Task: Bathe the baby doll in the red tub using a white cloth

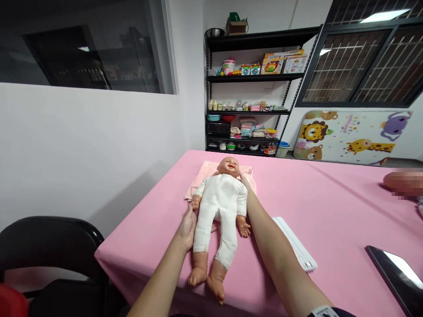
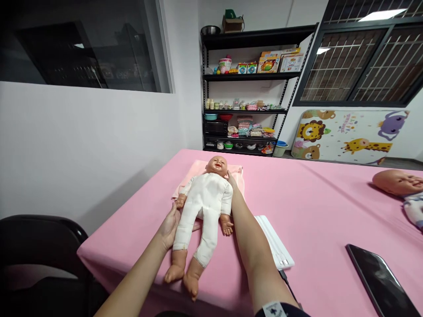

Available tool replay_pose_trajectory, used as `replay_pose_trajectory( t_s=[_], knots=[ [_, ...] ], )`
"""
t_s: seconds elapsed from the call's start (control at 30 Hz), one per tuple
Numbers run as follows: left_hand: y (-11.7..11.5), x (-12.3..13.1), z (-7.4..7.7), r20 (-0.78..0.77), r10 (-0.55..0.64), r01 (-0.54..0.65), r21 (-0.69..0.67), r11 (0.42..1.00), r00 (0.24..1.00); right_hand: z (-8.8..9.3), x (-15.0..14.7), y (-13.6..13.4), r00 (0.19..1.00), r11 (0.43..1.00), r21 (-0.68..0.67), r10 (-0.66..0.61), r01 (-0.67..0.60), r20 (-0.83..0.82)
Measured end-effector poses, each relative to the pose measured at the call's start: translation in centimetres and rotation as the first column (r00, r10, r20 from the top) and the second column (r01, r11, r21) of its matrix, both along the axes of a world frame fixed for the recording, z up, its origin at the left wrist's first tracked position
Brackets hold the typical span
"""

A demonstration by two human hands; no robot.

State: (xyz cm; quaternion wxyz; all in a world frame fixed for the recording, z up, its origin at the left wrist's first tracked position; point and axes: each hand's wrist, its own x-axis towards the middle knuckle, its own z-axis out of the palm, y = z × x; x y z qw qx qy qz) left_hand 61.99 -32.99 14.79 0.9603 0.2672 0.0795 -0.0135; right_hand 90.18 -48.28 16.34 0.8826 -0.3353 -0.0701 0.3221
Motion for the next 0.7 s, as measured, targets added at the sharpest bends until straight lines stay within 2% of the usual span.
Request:
replay_pose_trajectory(
  t_s=[0.1,0.2,0.3,0.4,0.5,0.63,0.7],
  knots=[
    [-0.2,0.8,-0.1,0.036,0.190,-0.189,-0.030,0.981,0.981,0.1,-0.3,-0.3,0.997,0.996,-0.090,-0.031,0.025,-0.065],
    [-0.2,1.7,-0.3,-0.008,0.364,-0.364,-0.068,0.929,0.931,-0.1,-0.7,-0.6,0.999,0.996,-0.091,0.003,-0.006,-0.032],
    [-0.2,2.4,-0.1,-0.049,0.403,-0.406,-0.102,0.908,0.914,-0.6,-0.8,-0.7,1.000,0.997,-0.077,0.007,-0.006,0.005],
    [-0.1,2.6,0.4,-0.106,0.317,-0.327,-0.094,0.940,0.942,-0.9,-0.6,-0.8,0.998,0.998,-0.058,0.035,-0.033,0.044],
    [0.1,2.2,0.7,-0.090,0.162,-0.171,-0.096,0.981,0.983,-0.9,-0.5,-0.9,0.998,0.997,-0.055,0.047,-0.045,0.042],
    [-0.1,1.5,0.1,-0.014,-0.028,0.027,-0.059,0.998,1.000,-0.6,-0.7,-0.8,0.999,0.999,-0.028,0.037,-0.037,-0.005],
    [-0.7,1.5,-0.3,-0.021,-0.064,0.064,0.016,0.998,0.998,-0.1,-0.9,-0.6,0.999,0.999,-0.023,0.022,-0.023,-0.048]
  ],
)
